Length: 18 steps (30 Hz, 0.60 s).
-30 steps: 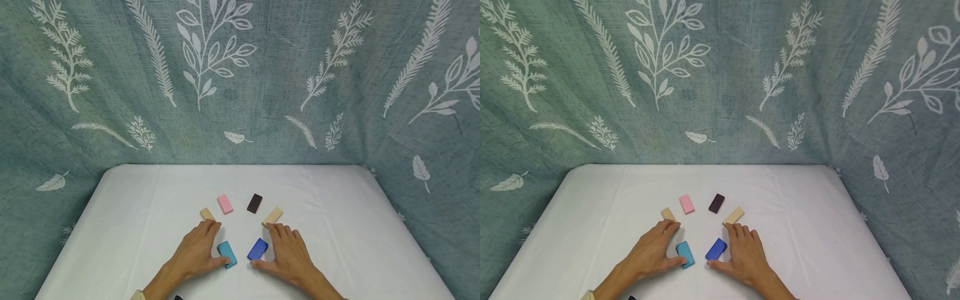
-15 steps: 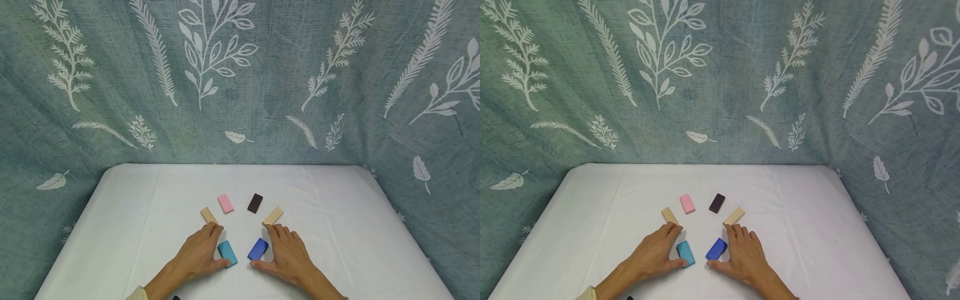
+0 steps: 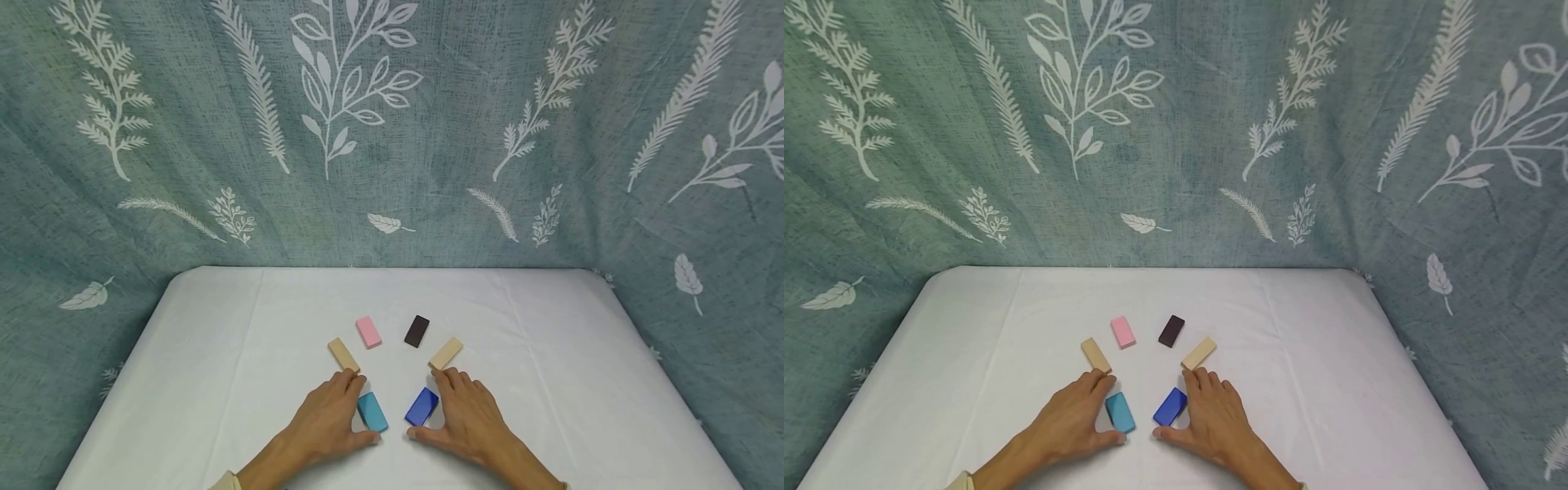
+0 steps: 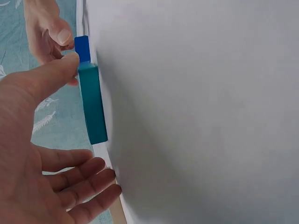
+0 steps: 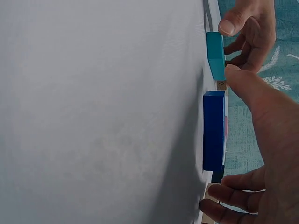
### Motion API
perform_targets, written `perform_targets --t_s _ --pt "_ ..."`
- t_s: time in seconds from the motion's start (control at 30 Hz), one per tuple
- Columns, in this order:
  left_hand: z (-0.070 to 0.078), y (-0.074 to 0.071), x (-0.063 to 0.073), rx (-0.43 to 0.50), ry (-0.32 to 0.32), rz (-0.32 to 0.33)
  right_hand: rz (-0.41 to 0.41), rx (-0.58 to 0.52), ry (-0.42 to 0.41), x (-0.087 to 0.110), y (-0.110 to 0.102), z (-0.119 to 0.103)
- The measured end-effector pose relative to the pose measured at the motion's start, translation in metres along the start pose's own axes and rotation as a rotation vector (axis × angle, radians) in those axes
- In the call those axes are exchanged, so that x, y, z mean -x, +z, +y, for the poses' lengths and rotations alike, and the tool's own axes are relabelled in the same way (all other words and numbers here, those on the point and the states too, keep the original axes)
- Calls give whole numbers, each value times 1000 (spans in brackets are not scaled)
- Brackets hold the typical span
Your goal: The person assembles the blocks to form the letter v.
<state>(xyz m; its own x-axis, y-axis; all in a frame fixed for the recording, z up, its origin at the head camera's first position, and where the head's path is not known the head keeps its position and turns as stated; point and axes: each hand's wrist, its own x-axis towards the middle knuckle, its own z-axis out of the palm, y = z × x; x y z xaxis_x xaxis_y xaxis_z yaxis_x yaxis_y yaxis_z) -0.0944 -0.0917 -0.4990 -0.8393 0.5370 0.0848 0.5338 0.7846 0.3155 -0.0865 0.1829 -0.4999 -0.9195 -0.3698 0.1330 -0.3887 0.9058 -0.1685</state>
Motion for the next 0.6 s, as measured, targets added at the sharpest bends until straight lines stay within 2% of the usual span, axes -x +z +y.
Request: perform_targets --t_s 0.6 --pt "5 4 2 -58 20 17 -21 47 -9 -2 4 -5"
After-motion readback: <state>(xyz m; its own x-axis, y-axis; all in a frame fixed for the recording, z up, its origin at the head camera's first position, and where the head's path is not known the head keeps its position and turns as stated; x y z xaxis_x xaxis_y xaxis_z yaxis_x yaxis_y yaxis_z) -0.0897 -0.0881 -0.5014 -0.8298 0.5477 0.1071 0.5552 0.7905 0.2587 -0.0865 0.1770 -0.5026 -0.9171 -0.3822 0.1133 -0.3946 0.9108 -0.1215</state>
